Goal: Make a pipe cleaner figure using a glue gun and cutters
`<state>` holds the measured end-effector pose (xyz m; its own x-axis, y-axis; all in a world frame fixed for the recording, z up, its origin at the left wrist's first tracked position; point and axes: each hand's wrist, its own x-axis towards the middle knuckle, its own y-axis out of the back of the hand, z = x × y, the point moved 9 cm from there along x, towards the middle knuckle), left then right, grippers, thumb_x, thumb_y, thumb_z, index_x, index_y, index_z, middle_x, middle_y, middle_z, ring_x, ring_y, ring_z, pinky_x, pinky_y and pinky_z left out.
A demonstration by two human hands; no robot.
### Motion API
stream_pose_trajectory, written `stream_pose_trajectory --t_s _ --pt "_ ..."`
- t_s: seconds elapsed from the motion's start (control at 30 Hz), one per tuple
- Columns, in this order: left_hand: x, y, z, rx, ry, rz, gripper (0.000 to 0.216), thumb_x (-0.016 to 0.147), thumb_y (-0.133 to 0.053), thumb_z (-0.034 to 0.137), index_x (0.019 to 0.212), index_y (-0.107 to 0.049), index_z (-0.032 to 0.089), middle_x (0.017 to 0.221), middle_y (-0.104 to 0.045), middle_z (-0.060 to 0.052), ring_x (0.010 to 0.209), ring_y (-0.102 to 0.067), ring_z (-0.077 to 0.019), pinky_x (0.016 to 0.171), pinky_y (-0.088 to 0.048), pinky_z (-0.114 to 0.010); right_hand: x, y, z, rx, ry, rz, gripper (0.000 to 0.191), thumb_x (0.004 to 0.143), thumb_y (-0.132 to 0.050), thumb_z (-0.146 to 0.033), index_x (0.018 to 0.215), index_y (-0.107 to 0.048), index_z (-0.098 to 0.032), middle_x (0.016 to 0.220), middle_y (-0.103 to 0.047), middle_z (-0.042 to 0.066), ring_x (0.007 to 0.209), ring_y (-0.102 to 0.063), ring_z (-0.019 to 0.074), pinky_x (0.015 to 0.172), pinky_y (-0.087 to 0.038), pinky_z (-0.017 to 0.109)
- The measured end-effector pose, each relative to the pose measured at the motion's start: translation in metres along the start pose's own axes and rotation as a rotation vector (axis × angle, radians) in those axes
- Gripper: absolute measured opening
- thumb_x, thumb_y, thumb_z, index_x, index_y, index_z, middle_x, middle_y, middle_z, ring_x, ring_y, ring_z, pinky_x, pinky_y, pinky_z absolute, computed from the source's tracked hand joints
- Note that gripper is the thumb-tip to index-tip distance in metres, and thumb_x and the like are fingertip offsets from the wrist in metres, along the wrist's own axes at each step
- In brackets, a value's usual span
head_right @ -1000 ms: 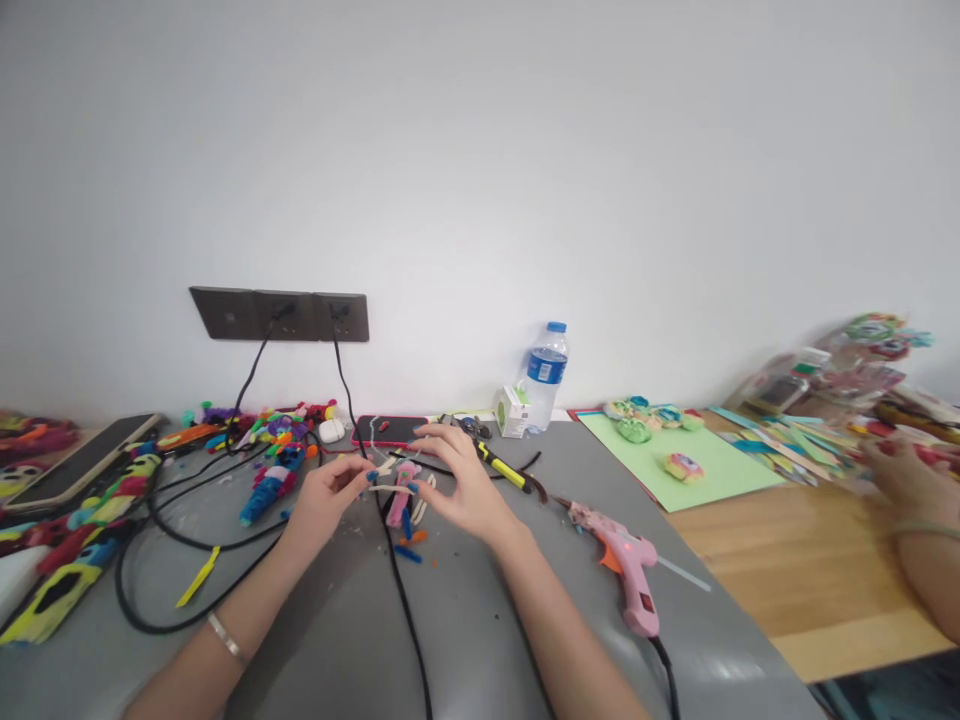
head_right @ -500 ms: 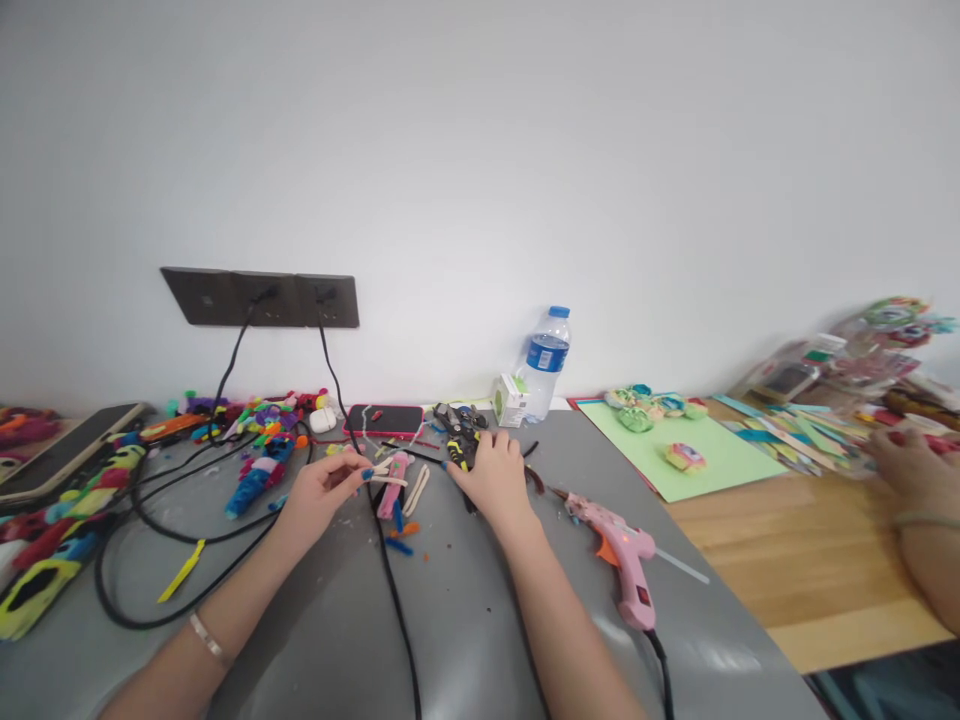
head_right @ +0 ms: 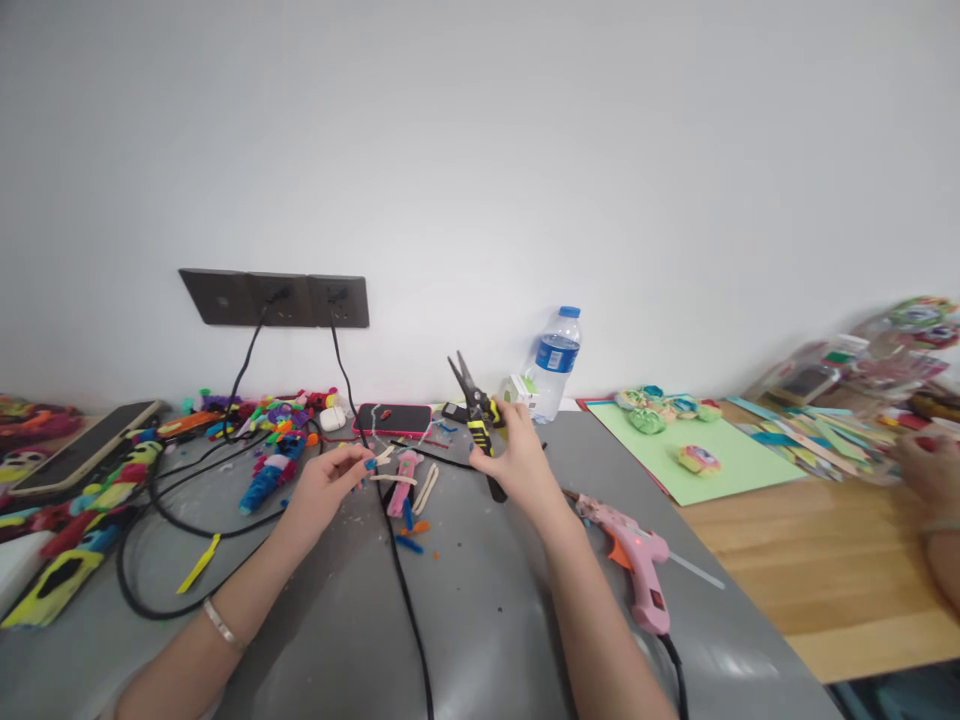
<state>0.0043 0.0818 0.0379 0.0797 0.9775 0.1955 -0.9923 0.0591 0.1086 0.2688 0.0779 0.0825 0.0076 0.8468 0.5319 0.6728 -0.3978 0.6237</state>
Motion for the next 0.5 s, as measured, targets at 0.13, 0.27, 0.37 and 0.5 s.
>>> stream_pose_trajectory --t_s 0.13,0.27,0.37,0.5 --pt "-0.002 -0.002 0.005 -0.039 0.018 -0.002 0.026 0.069 -0.071 0.041 0.071 -0.070 0.015 0.064 -0.062 -0.002 0.054 -0.048 -0.0111 0.050 -0.039 -0.021 0.001 0.007 -0.014 -0.088 0.082 0.072 0.050 0.070 -0.051 -0.014 0.120 -0.047 -0.018 0.111 -0.057 0.013 0.107 -0.054 0.0290 0.093 -0.045 0.043" --pt "-0.003 0.001 0.003 -0.091 0.053 0.030 0.028 0.068 -0.072 0.042 0.076 -0.071 0.015 0.064 -0.062 -0.002 0.053 -0.047 -0.0110 0.049 -0.037 -0.021 -0.002 -0.009 -0.025 -0.127 0.176 -0.024 0.046 0.066 -0.052 -0.011 0.112 -0.050 -0.019 0.105 -0.060 0.012 0.100 -0.055 0.0296 0.088 -0.046 0.041" --pt "-0.003 0.006 -0.002 -0.165 0.079 0.066 0.031 0.067 -0.075 0.043 0.078 -0.070 0.015 0.062 -0.061 -0.001 0.052 -0.046 -0.0100 0.049 -0.035 -0.021 -0.007 -0.025 -0.032 -0.138 0.238 -0.137 0.045 0.065 -0.054 -0.012 0.109 -0.050 -0.019 0.104 -0.061 0.011 0.097 -0.056 0.0295 0.086 -0.045 0.040" --pt "-0.003 0.008 -0.004 -0.231 0.093 0.077 0.032 0.064 -0.077 0.044 0.077 -0.070 0.015 0.060 -0.059 0.001 0.051 -0.046 -0.0093 0.049 -0.034 -0.021 -0.014 -0.041 -0.043 -0.154 0.282 -0.253 0.045 0.064 -0.054 -0.012 0.109 -0.051 -0.019 0.103 -0.062 0.011 0.095 -0.057 0.0285 0.084 -0.044 0.038"
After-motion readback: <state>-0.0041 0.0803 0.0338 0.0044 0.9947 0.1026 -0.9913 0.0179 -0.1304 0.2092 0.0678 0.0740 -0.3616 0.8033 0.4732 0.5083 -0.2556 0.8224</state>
